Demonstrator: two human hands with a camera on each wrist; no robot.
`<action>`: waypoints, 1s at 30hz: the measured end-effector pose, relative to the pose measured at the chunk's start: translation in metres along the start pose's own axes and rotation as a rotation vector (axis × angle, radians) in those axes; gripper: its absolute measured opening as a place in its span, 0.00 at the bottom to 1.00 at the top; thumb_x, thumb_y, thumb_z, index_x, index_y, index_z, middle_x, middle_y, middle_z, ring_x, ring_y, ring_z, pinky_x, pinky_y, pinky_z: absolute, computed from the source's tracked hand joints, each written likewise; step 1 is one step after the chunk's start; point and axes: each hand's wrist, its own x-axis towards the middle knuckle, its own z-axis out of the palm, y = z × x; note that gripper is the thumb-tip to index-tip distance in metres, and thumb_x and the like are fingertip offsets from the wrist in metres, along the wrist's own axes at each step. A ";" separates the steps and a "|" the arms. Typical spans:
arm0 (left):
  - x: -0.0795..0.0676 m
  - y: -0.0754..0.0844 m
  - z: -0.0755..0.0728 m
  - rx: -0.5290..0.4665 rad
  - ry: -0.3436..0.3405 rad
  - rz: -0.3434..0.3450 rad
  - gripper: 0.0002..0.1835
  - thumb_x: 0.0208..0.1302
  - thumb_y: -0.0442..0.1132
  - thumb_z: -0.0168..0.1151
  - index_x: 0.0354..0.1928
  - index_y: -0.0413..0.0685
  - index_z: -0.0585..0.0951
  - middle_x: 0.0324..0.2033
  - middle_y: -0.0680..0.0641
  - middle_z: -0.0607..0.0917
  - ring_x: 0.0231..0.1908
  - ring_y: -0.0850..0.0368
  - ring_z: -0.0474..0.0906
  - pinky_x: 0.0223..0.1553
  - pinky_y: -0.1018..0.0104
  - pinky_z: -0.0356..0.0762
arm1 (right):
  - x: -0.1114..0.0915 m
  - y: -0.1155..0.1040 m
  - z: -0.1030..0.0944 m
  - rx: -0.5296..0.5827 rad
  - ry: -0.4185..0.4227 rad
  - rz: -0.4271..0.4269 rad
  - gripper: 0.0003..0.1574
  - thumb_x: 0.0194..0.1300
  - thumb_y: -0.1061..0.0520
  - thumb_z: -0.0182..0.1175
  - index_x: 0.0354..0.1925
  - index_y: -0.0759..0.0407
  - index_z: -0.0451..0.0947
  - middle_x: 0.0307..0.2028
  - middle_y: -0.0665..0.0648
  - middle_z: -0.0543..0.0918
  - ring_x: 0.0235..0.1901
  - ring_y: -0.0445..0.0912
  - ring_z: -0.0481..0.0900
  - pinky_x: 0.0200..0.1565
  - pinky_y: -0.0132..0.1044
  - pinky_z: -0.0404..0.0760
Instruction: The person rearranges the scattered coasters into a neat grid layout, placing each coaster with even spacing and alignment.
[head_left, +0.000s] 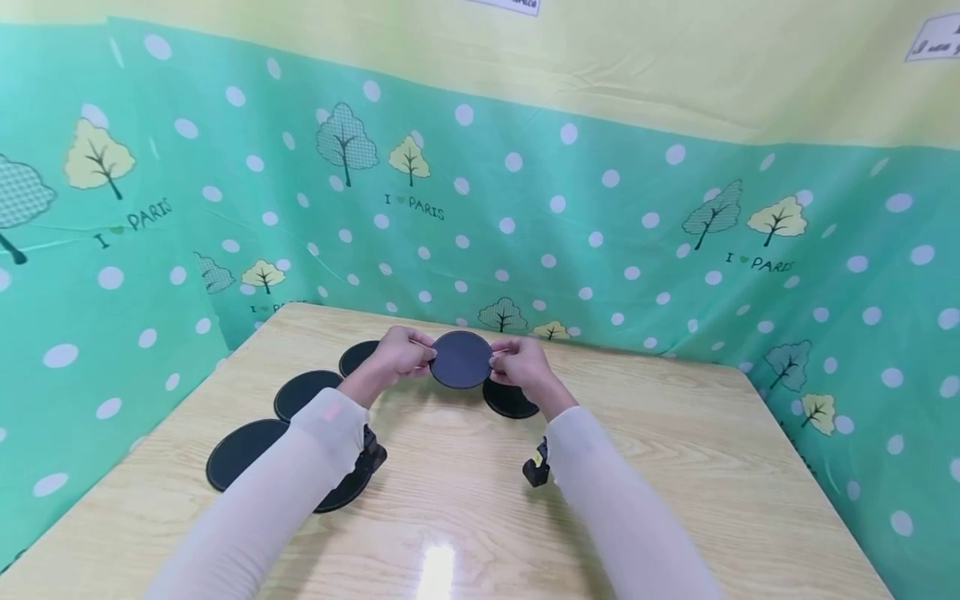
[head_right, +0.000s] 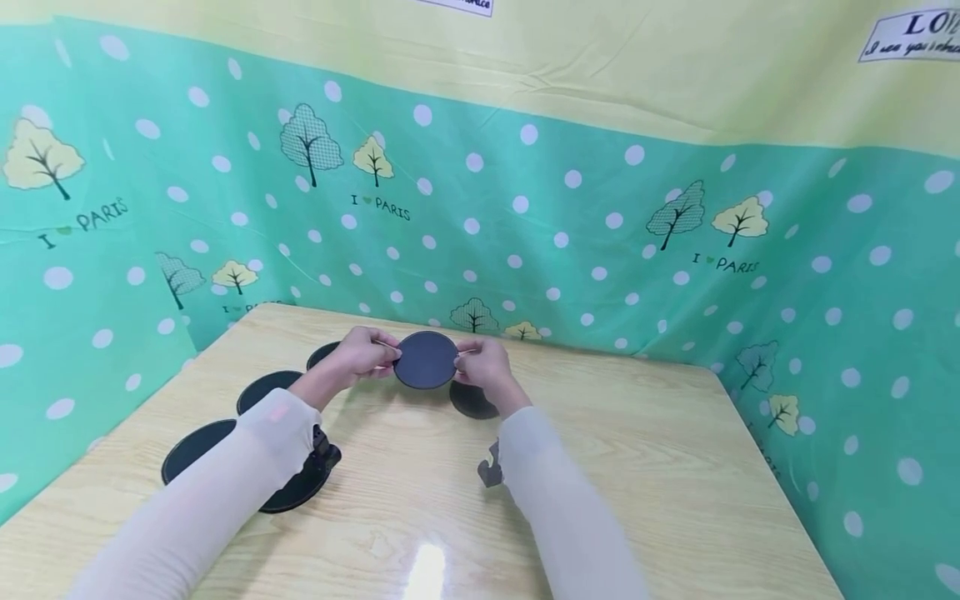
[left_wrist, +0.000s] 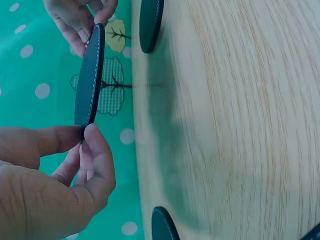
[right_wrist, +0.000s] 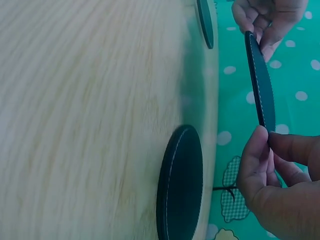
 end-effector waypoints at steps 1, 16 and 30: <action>0.000 0.001 0.002 -0.005 -0.004 0.003 0.13 0.71 0.26 0.60 0.55 0.33 0.77 0.38 0.42 0.80 0.31 0.57 0.79 0.41 0.62 0.87 | 0.000 0.000 -0.002 -0.002 0.003 0.002 0.15 0.72 0.71 0.58 0.55 0.66 0.79 0.44 0.62 0.82 0.40 0.49 0.83 0.41 0.37 0.88; -0.006 0.012 0.031 -0.043 -0.011 0.056 0.10 0.70 0.27 0.62 0.51 0.34 0.78 0.39 0.42 0.81 0.34 0.55 0.80 0.38 0.64 0.87 | -0.011 -0.007 -0.038 -0.024 -0.002 -0.025 0.16 0.72 0.72 0.58 0.56 0.68 0.79 0.44 0.62 0.81 0.38 0.48 0.83 0.42 0.36 0.88; -0.003 0.015 0.066 -0.086 -0.033 0.081 0.12 0.68 0.24 0.62 0.52 0.32 0.78 0.37 0.41 0.81 0.29 0.56 0.81 0.33 0.67 0.87 | -0.021 -0.002 -0.070 -0.063 0.028 -0.040 0.20 0.71 0.74 0.57 0.59 0.70 0.76 0.45 0.63 0.79 0.39 0.48 0.81 0.44 0.39 0.88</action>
